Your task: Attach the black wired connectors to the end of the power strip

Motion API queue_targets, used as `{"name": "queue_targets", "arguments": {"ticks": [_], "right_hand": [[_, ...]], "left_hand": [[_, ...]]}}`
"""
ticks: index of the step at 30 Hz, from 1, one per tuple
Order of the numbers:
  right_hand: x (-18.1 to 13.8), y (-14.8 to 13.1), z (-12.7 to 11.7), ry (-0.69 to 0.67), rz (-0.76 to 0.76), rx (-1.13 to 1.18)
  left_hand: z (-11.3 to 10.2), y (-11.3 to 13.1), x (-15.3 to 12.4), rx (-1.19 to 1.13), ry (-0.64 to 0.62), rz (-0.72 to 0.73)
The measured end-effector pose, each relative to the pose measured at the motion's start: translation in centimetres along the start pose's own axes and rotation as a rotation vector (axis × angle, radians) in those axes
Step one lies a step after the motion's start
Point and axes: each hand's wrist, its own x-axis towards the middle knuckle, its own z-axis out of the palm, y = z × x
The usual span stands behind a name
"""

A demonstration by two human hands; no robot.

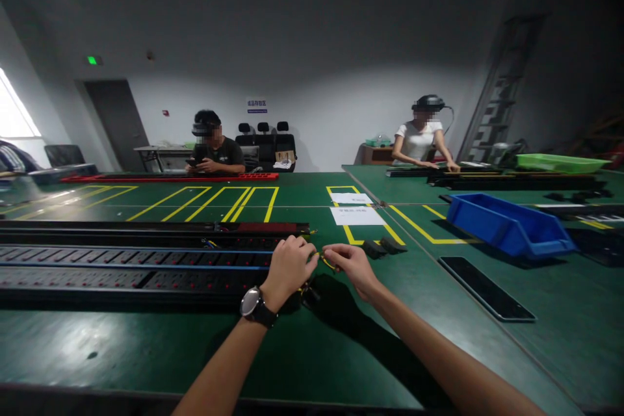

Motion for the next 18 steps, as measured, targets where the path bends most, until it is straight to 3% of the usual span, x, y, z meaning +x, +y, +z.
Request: {"name": "queue_targets", "arguments": {"ticks": [6, 11, 14, 18], "right_hand": [[0.1, 0.1, -0.2, 0.064, 0.001, 0.000], [0.0, 0.4, 0.2, -0.020, -0.031, -0.008], [0.1, 0.7, 0.3, -0.033, -0.010, 0.068], [0.7, 1.6, 0.1, 0.055, 0.059, 0.141]], "left_hand": [[0.8, -0.5, 0.3, -0.031, -0.036, 0.040], [1.0, -1.2, 0.2, -0.048, -0.025, 0.032], [0.7, -2.3, 0.1, -0.144, -0.007, -0.052], [0.7, -4.4, -0.2, -0.372, -0.009, -0.224]]}}
